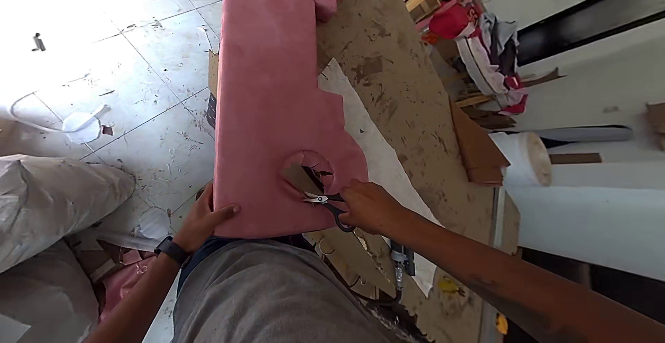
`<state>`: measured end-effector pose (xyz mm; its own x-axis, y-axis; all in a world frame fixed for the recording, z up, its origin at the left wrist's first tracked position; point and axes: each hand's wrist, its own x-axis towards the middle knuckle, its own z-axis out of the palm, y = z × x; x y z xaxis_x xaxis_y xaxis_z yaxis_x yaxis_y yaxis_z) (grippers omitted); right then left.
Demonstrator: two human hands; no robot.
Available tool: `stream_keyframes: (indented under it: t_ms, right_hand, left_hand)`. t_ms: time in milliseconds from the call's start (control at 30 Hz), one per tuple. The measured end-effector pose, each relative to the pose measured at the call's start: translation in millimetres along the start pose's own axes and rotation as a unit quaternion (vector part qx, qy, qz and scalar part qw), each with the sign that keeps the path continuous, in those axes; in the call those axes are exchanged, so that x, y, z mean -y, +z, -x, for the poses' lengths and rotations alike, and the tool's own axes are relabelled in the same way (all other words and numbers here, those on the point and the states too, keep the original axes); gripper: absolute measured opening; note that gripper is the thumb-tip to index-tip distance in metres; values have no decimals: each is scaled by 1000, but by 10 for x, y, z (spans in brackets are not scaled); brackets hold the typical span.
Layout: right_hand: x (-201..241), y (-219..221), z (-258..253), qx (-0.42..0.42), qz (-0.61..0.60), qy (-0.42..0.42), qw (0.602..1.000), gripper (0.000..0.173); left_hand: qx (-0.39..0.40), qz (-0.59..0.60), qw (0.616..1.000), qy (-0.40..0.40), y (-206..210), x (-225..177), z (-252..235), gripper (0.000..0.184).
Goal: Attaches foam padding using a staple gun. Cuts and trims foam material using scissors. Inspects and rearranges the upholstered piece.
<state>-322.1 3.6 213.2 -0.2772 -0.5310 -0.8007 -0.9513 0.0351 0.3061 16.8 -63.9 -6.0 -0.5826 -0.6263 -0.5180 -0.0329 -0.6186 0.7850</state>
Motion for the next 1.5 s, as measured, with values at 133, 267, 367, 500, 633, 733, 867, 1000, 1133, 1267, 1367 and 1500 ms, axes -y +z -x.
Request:
stream_keyframes:
  t_ms: [133,267,367,500,633,733,867,1000,1133,1267,1367,1500]
  right_hand:
    - [15,24,155,13,-18,13,1000,38]
    - [20,160,46,-5,-61,21,998,34]
    - [-119,417,-187,-63,-119,59,989,33]
    - [-177,316,-263,-57,-163,82,982,39]
    - [-349,-103,302,-40,-165,122,978,58]
    - [-288,-309,479,-30,-127,127,983,68]
    - [101,-386,280,24,-80,81,993,75]
    - [255,-488,198,38,-21,66,997,75]
    - [415,-490,119,41,-49,71,995,77]
    - [545,-371,-123,66,-98,79,990,81]
    - [485,-422,-167,59,-102,68,991,75]
    - [304,-534,-66,27,-117,49,992,55]
  left_hand:
    - [4,0,1000,-19,14,-42,0,88]
    - [8,-7,1000,-16,-6,-51,-30,86]
    - [16,-5,1000,-22,36,-74,-13,86]
    - [29,-8,999,-22,-18,-114,-18,85]
    - [43,-27,999,-20,-67,-121,-75,89]
    - [44,-34,998,-9,-90,-106,-81,91]
    - [57,-54,997,-1,-93,-159,-108,95]
    - [57,-58,997,-4,-113,-193,-106,94]
    - [51,-57,997,1,-82,-168,-134,94]
    - [34,-78,996,-7,-101,-88,-181,101]
    - [31,-86,996,2,-74,-100,-147,100]
    - [34,-96,995,11,-15,-197,-116,97]
